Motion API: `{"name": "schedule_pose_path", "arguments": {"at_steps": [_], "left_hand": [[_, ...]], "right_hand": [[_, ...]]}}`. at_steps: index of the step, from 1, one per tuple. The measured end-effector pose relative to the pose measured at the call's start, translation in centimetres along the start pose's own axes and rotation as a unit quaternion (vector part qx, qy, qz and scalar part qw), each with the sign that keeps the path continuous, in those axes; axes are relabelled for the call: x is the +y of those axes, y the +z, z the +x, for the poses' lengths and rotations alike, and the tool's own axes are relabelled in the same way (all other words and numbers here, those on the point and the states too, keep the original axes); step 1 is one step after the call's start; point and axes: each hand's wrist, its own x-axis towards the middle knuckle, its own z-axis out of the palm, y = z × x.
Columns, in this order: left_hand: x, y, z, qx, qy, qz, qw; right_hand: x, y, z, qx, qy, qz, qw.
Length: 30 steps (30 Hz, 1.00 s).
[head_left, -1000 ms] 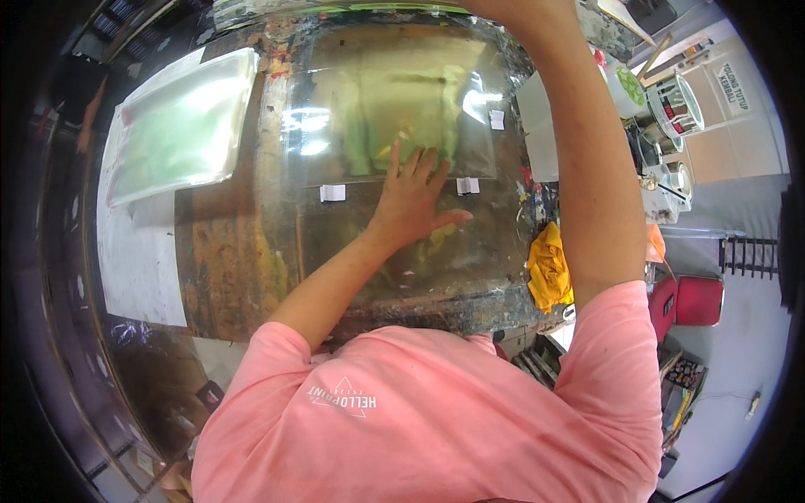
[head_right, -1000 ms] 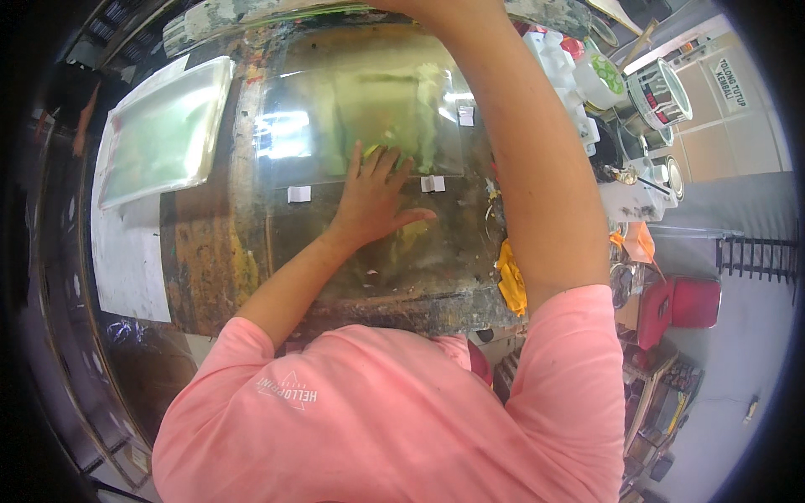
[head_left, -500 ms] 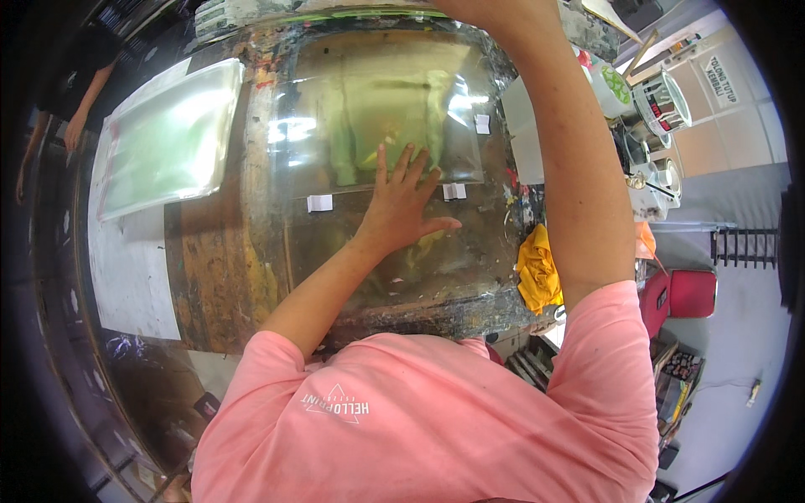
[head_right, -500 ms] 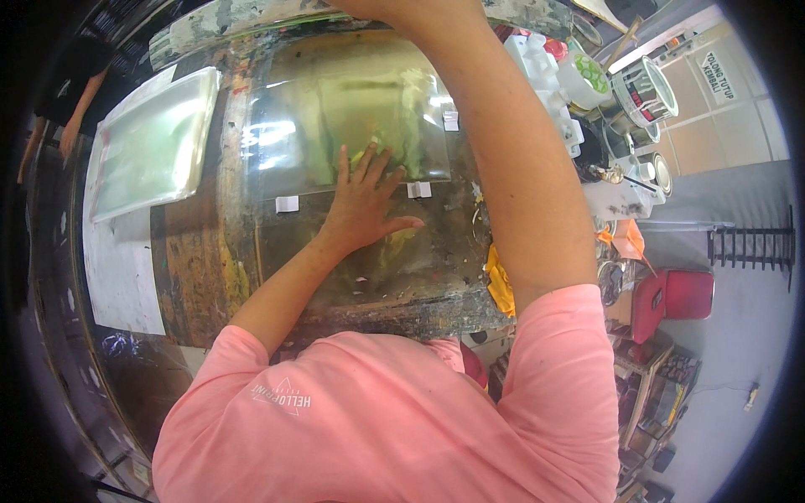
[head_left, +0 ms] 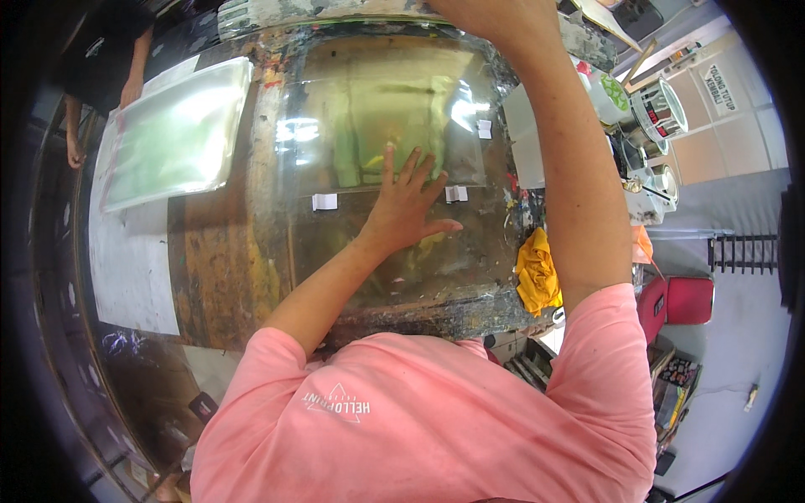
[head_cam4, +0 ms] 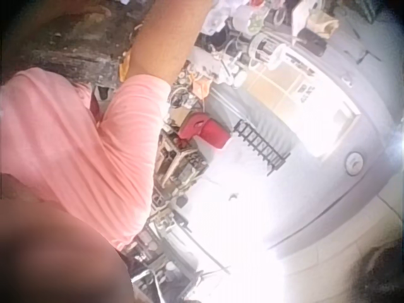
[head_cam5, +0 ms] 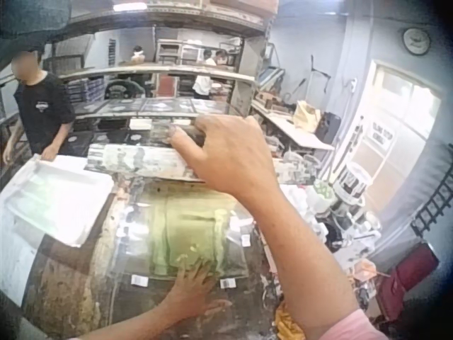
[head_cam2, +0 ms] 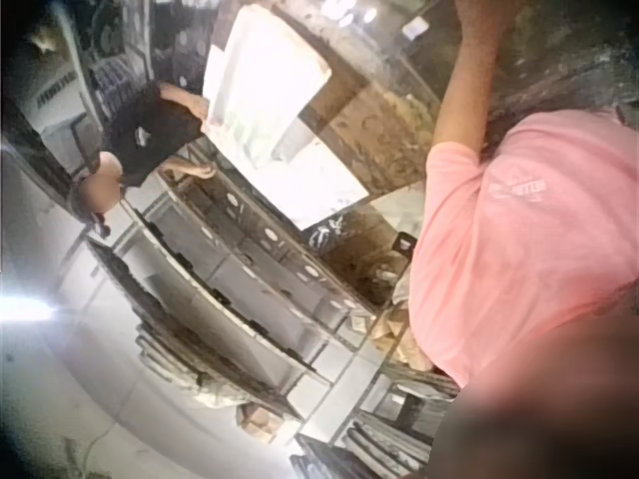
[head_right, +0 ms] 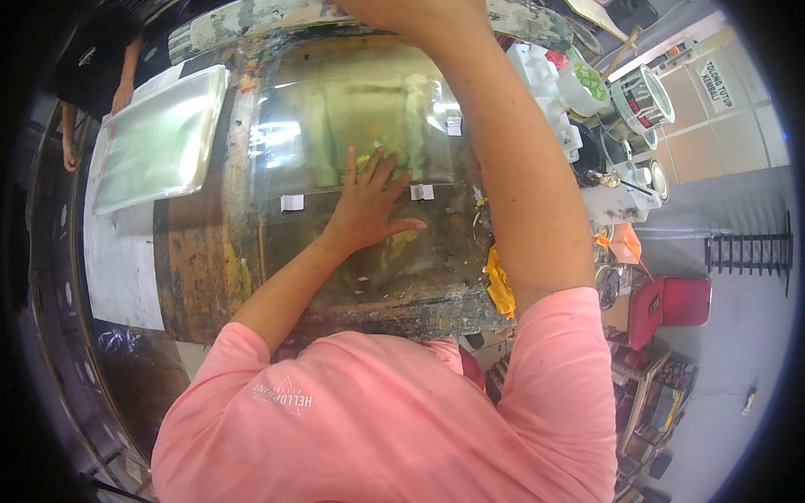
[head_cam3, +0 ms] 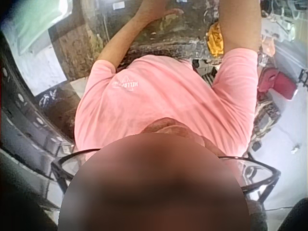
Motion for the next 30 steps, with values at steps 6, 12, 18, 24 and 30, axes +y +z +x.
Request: {"name": "schedule_pose_path", "arguments": {"at_steps": [6,12,18,24,30], "left_hand": [[-2.9,-10.3,1.1,0.227,-0.304,-0.329,0.865],[-6.1,-18.4,-1.5,0.183,-0.370,-0.432,0.802],[-5.9,-9.9,-8.4,0.093,-0.412,-0.210,0.882],[-7.0,-6.7,-10.8,0.071,-0.352,0.028,0.933],[-6.7,-7.1,-10.9,0.070,-0.356,0.005,0.932]], "right_hand": [[-0.9,-0.4,-2.4,-0.029,0.030,0.007,0.999],[-1.5,1.3,-11.1,-0.124,-0.045,-0.002,0.991],[-1.6,3.8,-19.6,-0.304,-0.003,0.118,0.945],[-3.6,5.9,-24.9,-0.298,0.026,0.101,0.949],[-0.7,11.0,-22.0,-0.276,0.010,0.058,0.959]]}}
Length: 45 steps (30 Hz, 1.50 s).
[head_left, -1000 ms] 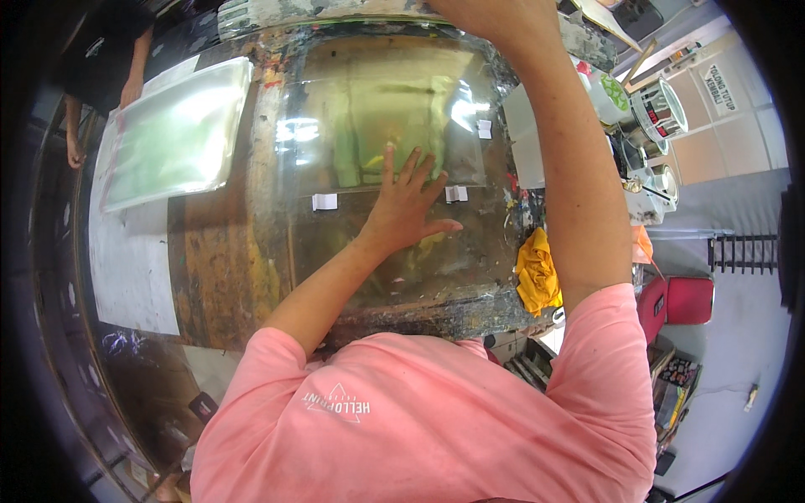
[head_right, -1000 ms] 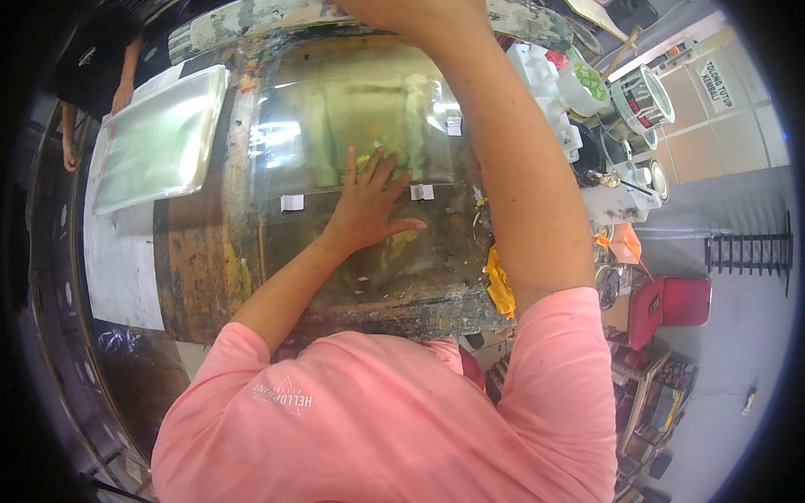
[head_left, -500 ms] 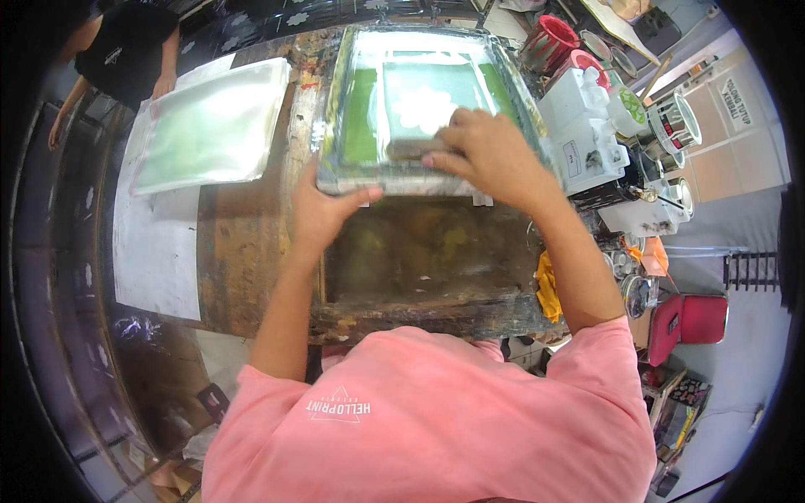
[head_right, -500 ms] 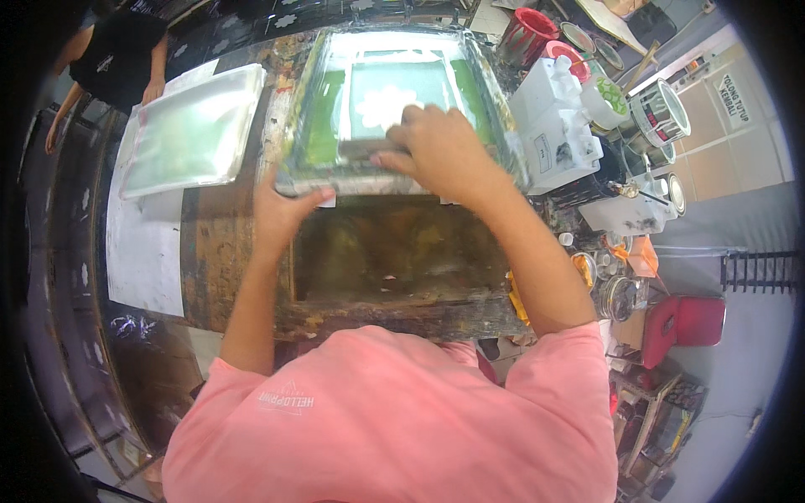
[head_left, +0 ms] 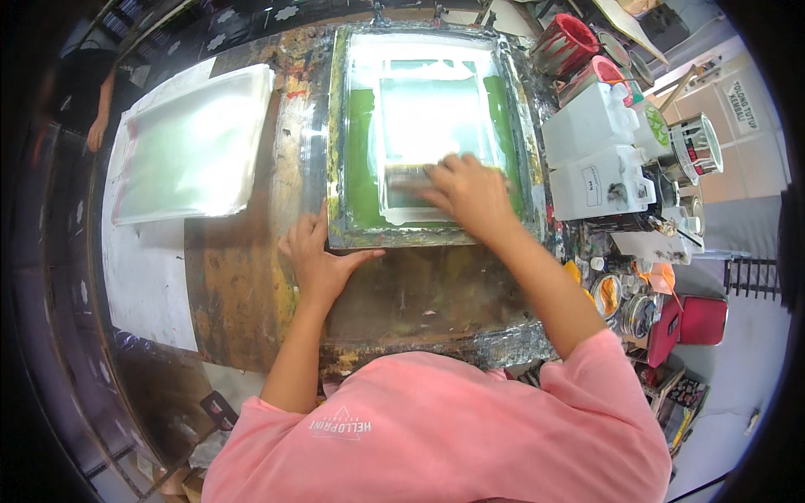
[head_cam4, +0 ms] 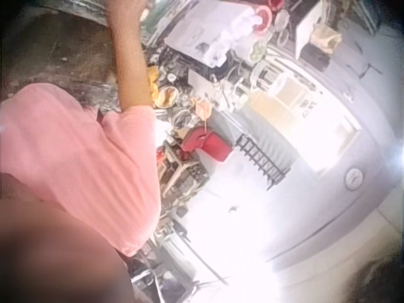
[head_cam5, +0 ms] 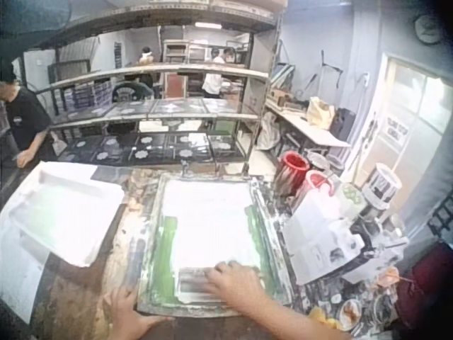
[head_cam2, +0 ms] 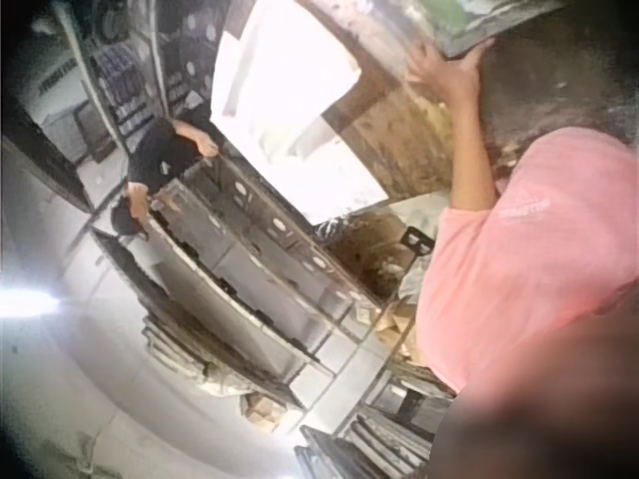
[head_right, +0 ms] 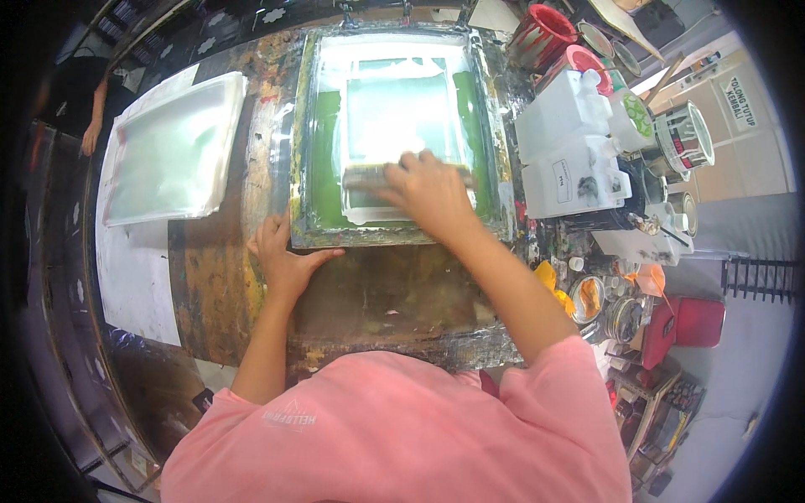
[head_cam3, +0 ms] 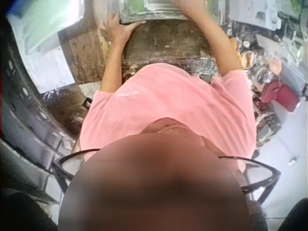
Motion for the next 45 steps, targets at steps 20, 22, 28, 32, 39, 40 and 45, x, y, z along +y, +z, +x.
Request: {"name": "schedule_pose_path", "arguments": {"at_steps": [20,22,28,32,39,40,45], "left_hand": [[-0.6,0.3,-0.2,0.038,0.053,-0.061,0.996],[-0.9,0.6,-0.4,0.041,0.049,-0.055,0.996],[-0.6,0.6,-0.2,0.064,0.063,-0.064,0.994],[-0.2,0.5,0.2,0.047,0.022,-0.107,0.993],[6.8,-5.1,5.8,0.140,-0.003,-0.436,0.889],[7.5,-5.8,7.2,0.167,0.015,-0.426,0.889],[4.2,-4.8,7.8,0.115,0.011,-0.200,0.973]], "right_hand": [[10.5,3.4,14.6,0.052,-0.039,-0.041,0.997],[8.5,2.4,12.0,0.037,-0.037,-0.025,0.998],[0.0,-2.0,0.7,-0.035,-0.021,-0.041,0.998],[-3.3,-6.6,-2.2,-0.036,0.002,0.019,0.999],[-3.9,-12.7,2.1,0.234,-0.035,-0.104,0.966],[-3.2,-13.8,3.5,0.254,-0.044,-0.118,0.959],[-1.9,-18.5,8.9,0.287,-0.056,-0.127,0.948]]}}
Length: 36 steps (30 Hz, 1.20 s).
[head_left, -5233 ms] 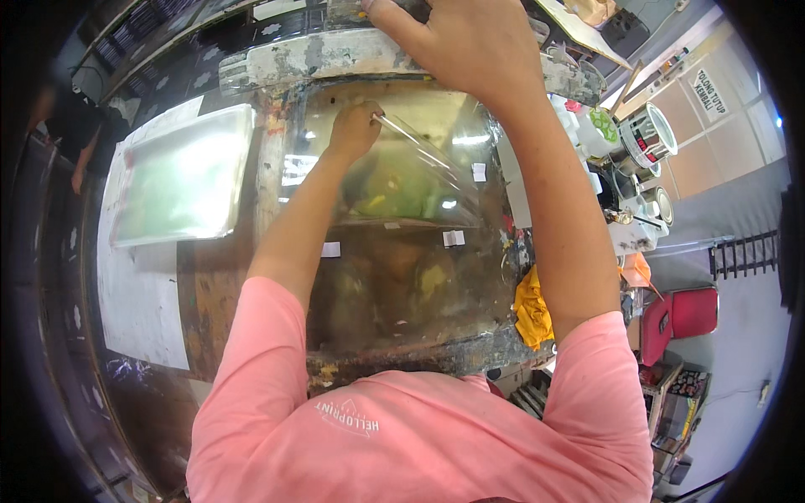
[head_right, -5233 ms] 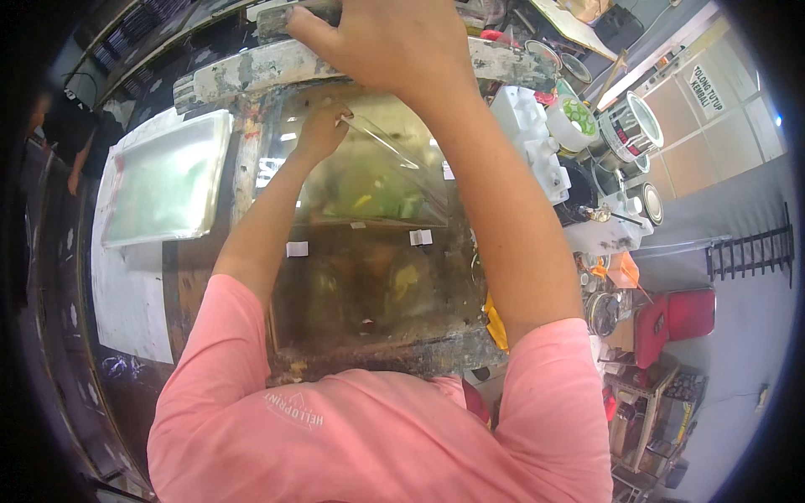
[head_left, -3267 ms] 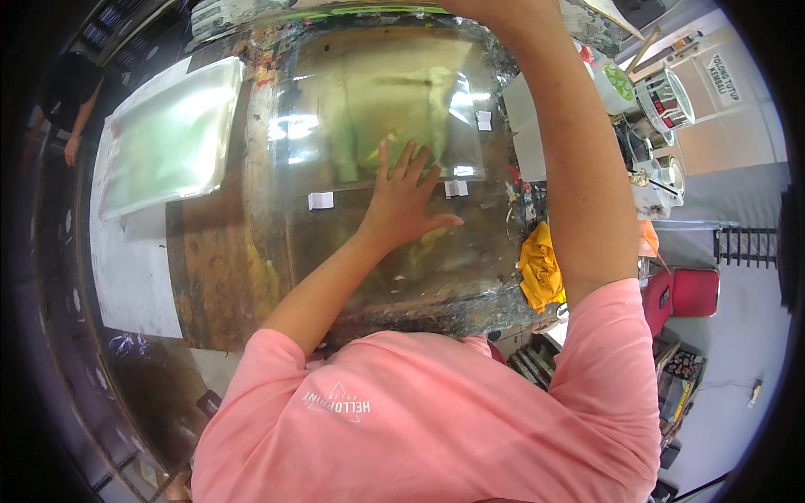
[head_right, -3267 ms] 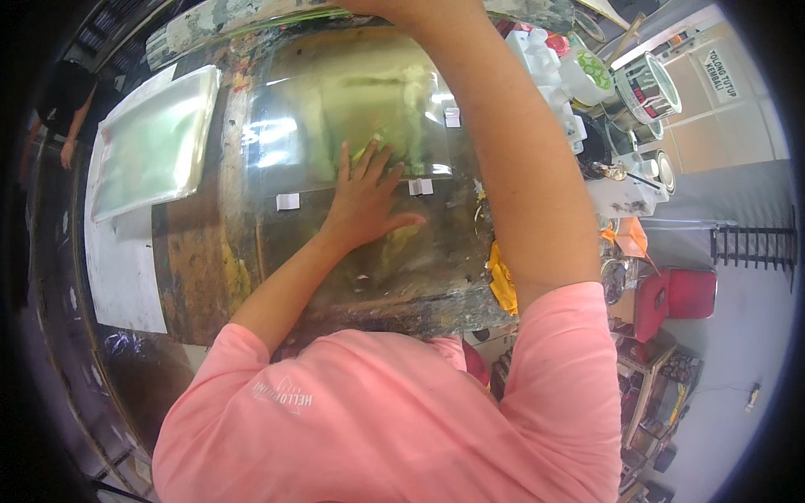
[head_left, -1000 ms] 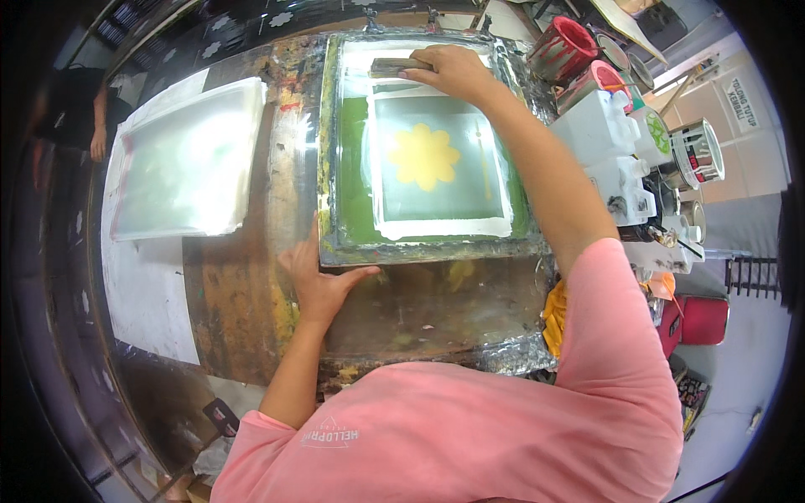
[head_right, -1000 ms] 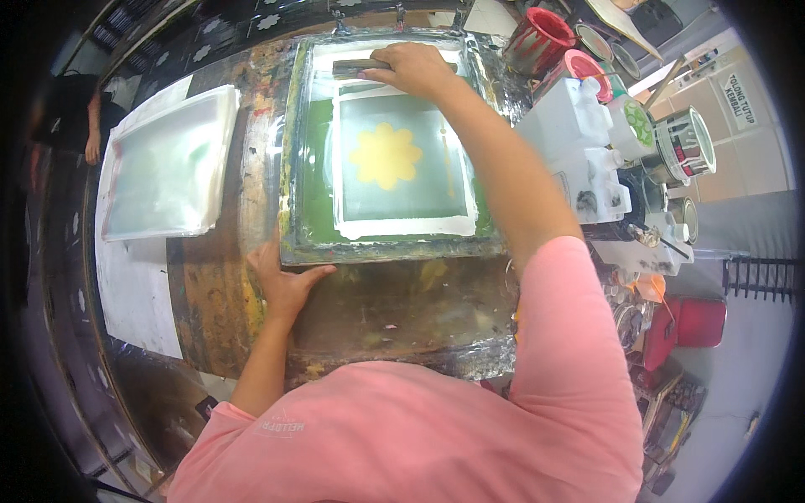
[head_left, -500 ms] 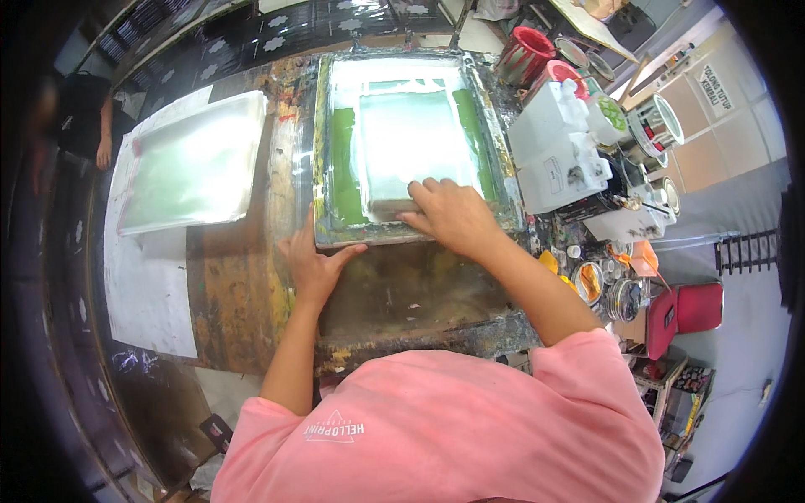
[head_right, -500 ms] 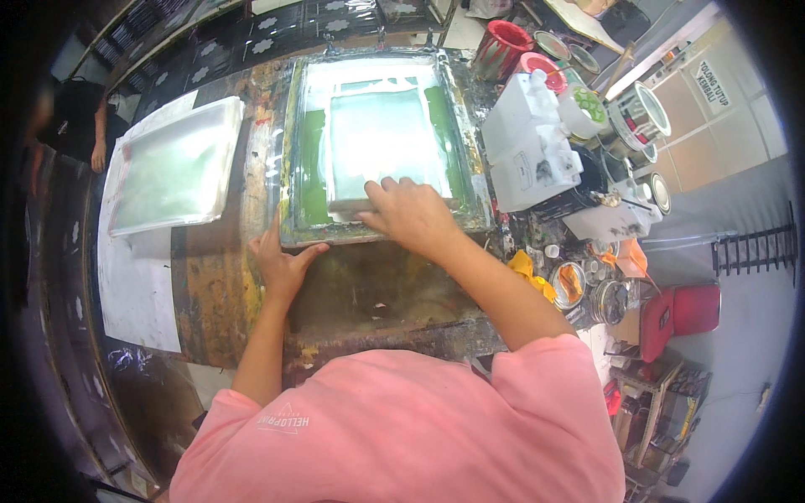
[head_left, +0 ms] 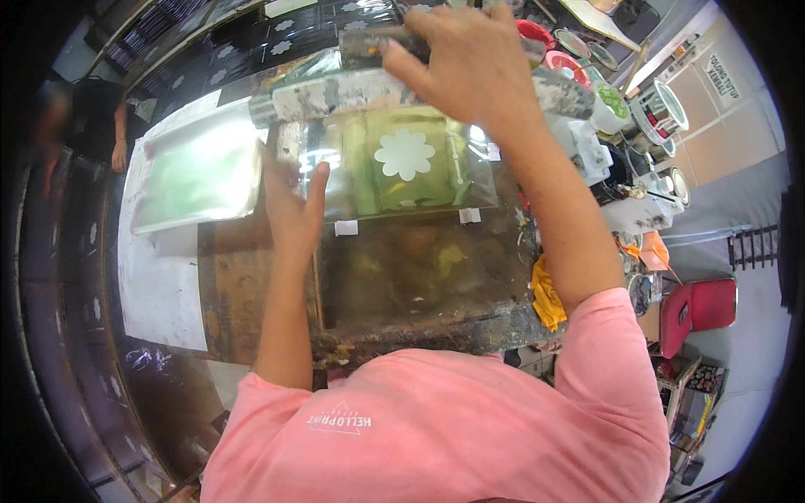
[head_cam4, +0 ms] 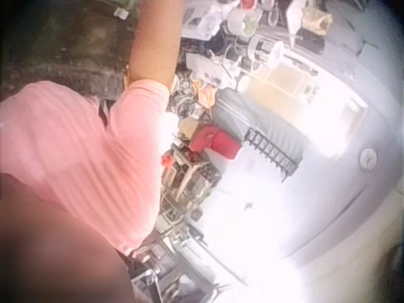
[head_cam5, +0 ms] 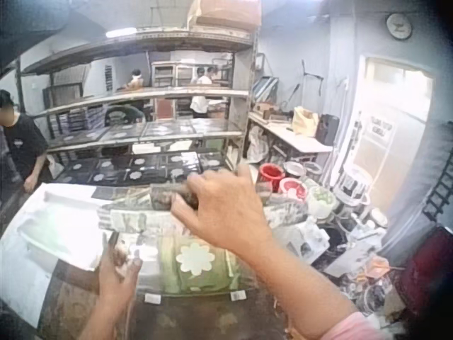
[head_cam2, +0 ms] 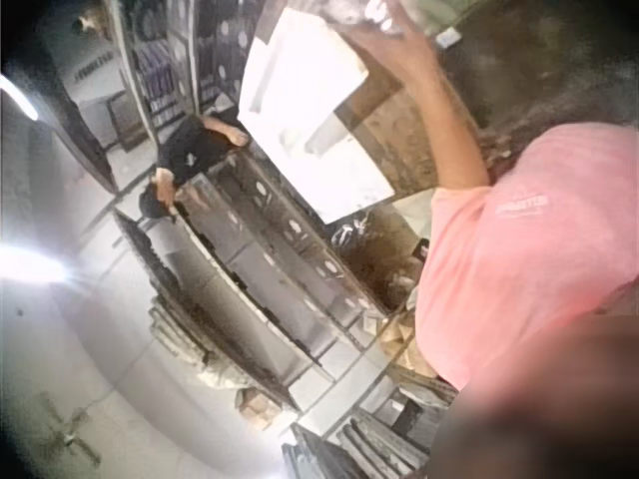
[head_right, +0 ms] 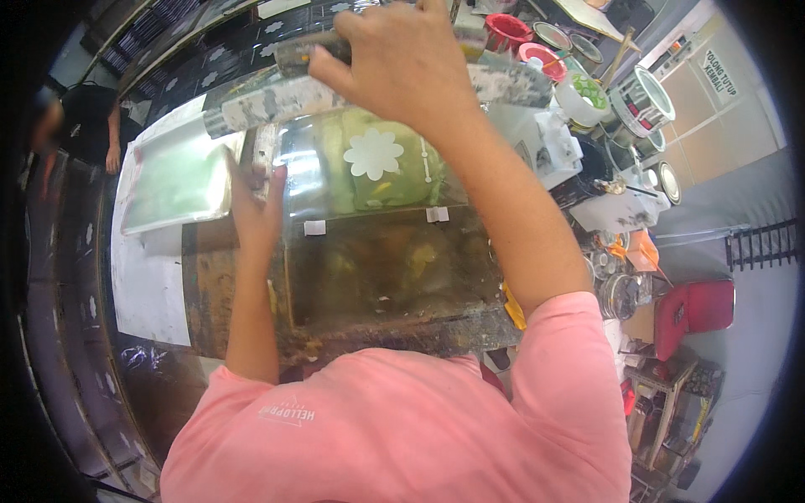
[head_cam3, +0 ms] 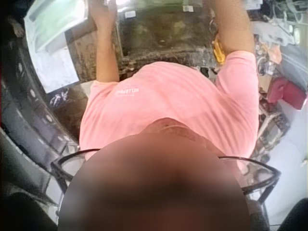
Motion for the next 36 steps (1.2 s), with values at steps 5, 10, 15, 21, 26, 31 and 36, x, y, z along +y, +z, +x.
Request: {"name": "schedule_pose_path", "arguments": {"at_steps": [5,10,15,21,26,31,36], "left_hand": [[-6.1,1.3,-6.4,-0.070,-0.012,0.344,0.936],[-5.3,2.5,-6.4,-0.083,-0.024,0.190,0.978],[-0.8,4.0,-2.0,-0.019,0.049,0.081,0.995],[3.0,0.2,5.0,-0.001,-0.003,0.029,1.000],[-2.5,-9.4,7.8,0.042,-0.059,-0.016,0.997],[-10.2,-19.1,9.2,0.086,-0.152,-0.046,0.984],[-19.1,-26.3,11.1,0.127,-0.203,0.039,0.970]], "right_hand": [[1.0,-0.9,3.2,-0.037,0.051,0.069,0.996],[1.5,-1.0,4.1,-0.062,0.055,0.063,0.995],[1.8,-0.4,3.9,-0.026,0.042,0.059,0.997],[2.3,0.5,3.7,-0.035,0.033,0.029,0.998],[1.9,0.4,4.3,-0.042,0.046,0.034,0.998],[1.9,0.1,3.8,-0.023,0.049,0.034,0.998],[0.9,-1.3,3.6,-0.052,0.075,0.018,0.996]]}}
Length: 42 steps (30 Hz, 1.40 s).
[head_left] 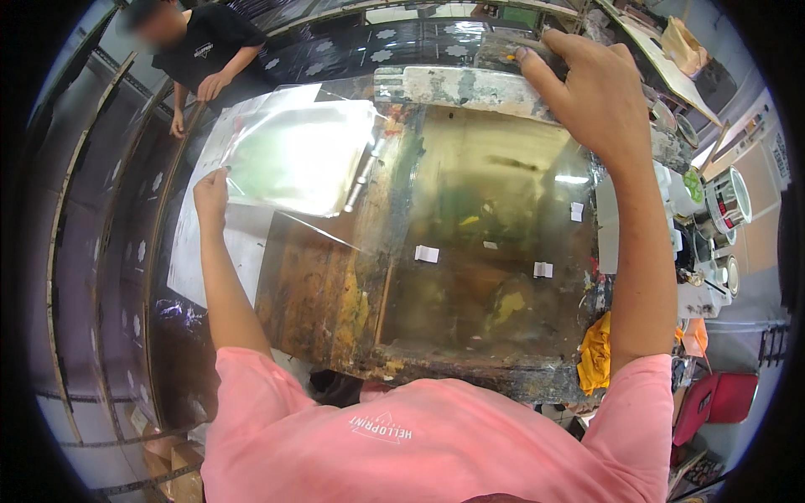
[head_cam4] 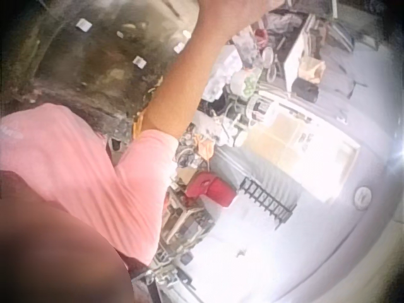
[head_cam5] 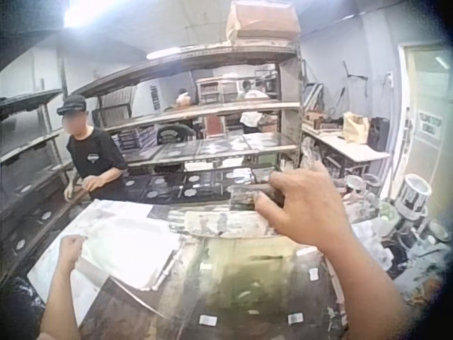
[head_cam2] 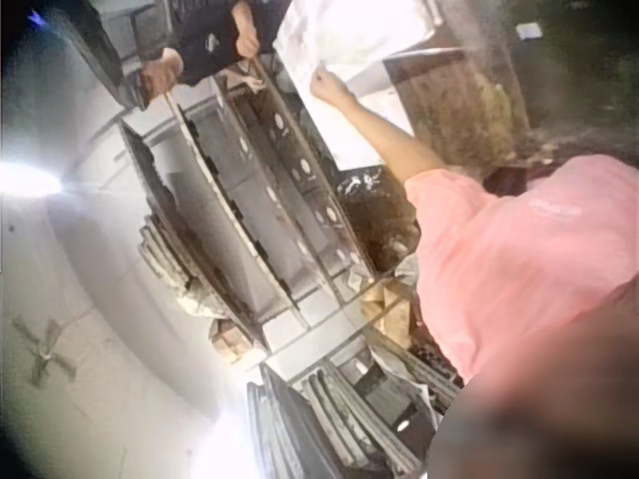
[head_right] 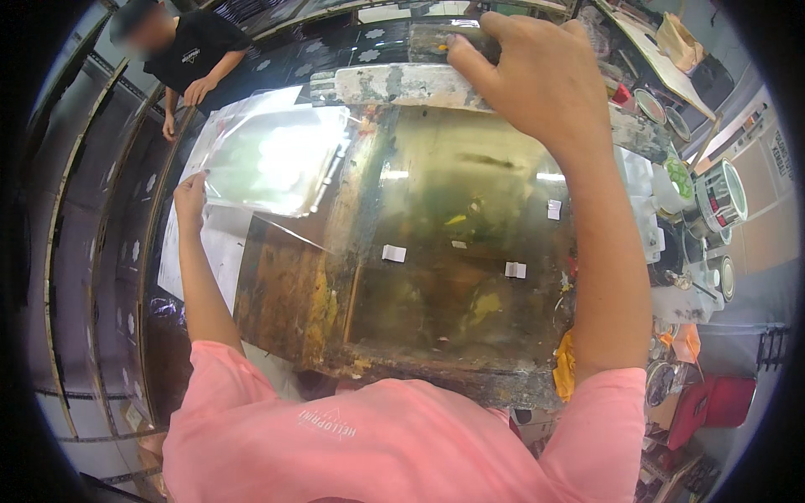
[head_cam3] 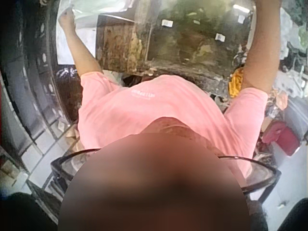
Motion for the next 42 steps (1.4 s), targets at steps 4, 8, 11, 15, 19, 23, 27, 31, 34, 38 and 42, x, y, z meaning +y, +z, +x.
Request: {"name": "schedule_pose_path", "arguments": {"at_steps": [4,8,11,15,19,23,27,31,34,38,42], "left_hand": [[-7.6,-2.7,6.7,0.055,-0.041,0.106,0.992],[-13.7,-8.6,9.3,0.297,0.040,0.348,0.888],[-4.0,1.8,3.7,0.268,0.118,0.295,0.910],[1.9,4.1,-7.9,0.065,0.322,0.264,0.907],[4.0,6.6,-12.3,-0.078,0.396,0.371,0.837],[2.5,8.3,-12.8,-0.079,0.365,0.457,0.807],[2.7,8.9,-12.5,-0.156,0.260,0.430,0.850],[2.7,6.9,-9.4,-0.138,0.186,0.317,0.920],[8.4,6.5,-9.5,-0.143,0.228,0.242,0.932],[13.1,10.1,-13.4,-0.205,0.314,0.269,0.887],[14.5,17.4,-20.3,-0.234,0.381,0.210,0.870]], "right_hand": [[0.3,0.8,0.2,0.007,-0.021,-0.013,1.000],[0.6,1.1,0.8,0.008,-0.037,0.039,0.999],[1.0,0.9,0.2,-0.009,-0.017,-0.011,1.000],[0.1,1.1,-0.9,0.048,-0.035,-0.001,0.998],[0.9,1.3,-0.7,0.038,-0.049,0.006,0.998],[0.7,1.5,-0.7,0.045,-0.051,0.009,0.998],[0.5,1.3,-0.9,0.013,-0.041,0.030,0.999],[0.1,1.2,-0.9,0.027,-0.041,0.031,0.998],[0.8,1.5,-0.6,0.022,-0.036,0.019,0.999],[0.4,0.9,-0.5,0.025,-0.041,0.022,0.999],[0.4,1.0,-0.2,0.016,-0.032,0.023,0.999]]}}
